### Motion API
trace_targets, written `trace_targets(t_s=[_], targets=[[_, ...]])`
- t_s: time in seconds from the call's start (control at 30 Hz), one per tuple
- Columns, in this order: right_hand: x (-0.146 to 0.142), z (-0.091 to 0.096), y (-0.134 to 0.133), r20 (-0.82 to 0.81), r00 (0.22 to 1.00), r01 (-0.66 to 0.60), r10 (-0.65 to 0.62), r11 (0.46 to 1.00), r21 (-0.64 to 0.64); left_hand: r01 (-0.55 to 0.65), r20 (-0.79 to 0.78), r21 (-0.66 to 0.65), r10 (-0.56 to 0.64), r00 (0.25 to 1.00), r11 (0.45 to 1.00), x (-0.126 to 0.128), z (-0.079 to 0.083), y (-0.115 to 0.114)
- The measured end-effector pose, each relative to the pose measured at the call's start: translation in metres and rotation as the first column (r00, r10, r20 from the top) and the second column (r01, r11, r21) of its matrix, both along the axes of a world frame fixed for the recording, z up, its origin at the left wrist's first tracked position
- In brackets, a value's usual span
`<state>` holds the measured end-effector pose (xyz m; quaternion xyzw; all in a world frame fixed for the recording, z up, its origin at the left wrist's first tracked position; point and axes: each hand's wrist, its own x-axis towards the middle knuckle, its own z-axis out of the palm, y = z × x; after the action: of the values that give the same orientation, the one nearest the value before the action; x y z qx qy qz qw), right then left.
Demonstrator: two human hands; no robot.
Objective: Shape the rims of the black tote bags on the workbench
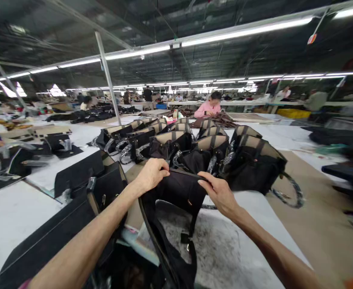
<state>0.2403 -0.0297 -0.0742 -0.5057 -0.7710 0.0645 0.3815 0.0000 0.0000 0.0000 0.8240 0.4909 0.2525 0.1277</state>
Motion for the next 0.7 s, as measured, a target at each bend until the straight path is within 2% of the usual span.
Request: trace_targets(t_s=[0.17, 0.47, 0.6, 0.7], targets=[[-0.002, 0.001, 0.004, -0.009, 1.0, -0.025, 0.025, 0.999, 0.031, -0.066, -0.001, -0.015, 0.066, 0.998, 0.998, 0.003, 0.001, 0.002], [-0.006, 0.01, 0.005, -0.069, 0.997, -0.031, 0.028, 0.999, -0.044, -0.144, -0.021, -0.024, 0.143, 0.989, 0.989, 0.008, 0.004, 0.001], [-0.009, 0.013, 0.004, -0.032, 0.999, -0.032, 0.03, 0.999, -0.044, -0.154, -0.022, -0.019, 0.153, 0.988, 0.988, 0.01, 0.005, 0.002], [-0.011, 0.015, 0.004, 0.053, 0.999, 0.014, -0.013, 1.0, -0.013, -0.163, -0.023, -0.02, 0.163, 0.986, 0.986, 0.012, 0.005, 0.003]])
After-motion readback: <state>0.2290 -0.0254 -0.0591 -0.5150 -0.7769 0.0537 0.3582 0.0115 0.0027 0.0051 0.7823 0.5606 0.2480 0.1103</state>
